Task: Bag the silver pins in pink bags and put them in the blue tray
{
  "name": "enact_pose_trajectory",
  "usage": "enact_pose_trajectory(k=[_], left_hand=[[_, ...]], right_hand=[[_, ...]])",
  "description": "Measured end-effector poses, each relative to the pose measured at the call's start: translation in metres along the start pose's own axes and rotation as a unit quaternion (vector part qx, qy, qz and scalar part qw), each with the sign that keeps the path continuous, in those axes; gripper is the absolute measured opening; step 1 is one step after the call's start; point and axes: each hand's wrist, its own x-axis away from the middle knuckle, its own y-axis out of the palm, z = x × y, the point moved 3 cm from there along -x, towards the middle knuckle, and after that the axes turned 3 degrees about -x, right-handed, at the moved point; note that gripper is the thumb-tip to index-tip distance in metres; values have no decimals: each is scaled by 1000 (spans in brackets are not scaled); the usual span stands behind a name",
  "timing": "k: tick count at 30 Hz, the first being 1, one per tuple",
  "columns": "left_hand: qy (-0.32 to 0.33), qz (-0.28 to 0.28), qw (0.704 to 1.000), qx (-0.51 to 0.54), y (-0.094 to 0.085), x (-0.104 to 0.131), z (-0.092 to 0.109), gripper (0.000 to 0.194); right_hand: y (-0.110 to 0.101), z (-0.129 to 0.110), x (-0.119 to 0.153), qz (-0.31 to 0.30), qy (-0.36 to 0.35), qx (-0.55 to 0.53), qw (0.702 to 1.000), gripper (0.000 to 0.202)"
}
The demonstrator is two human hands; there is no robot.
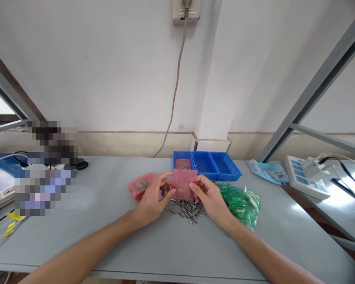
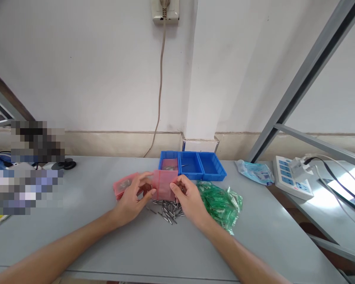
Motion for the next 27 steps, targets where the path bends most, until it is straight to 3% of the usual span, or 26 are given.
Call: enact_pose_trajectory(k=[6,9,13,19,27], left_hand=[[158,-30,983,-93,-3,2,6,55],[180,-12,975,-126,-4,3,4,56],[155,4,978,-137,-4,3,3,51],[75,31,992,-95,-6,1,9,25],[-16,24,997,-70,-4,-2,4,29]], right_hand=[[1,0,-2,5,24,-79,997,34],[3,2,-1,-5,42,-101,994,39],[2,3,1,-8,41,-103,994,39],[0,-1,0,1,40,-49,998,27],[2,-2,2,-21,-25,71,997,27]])
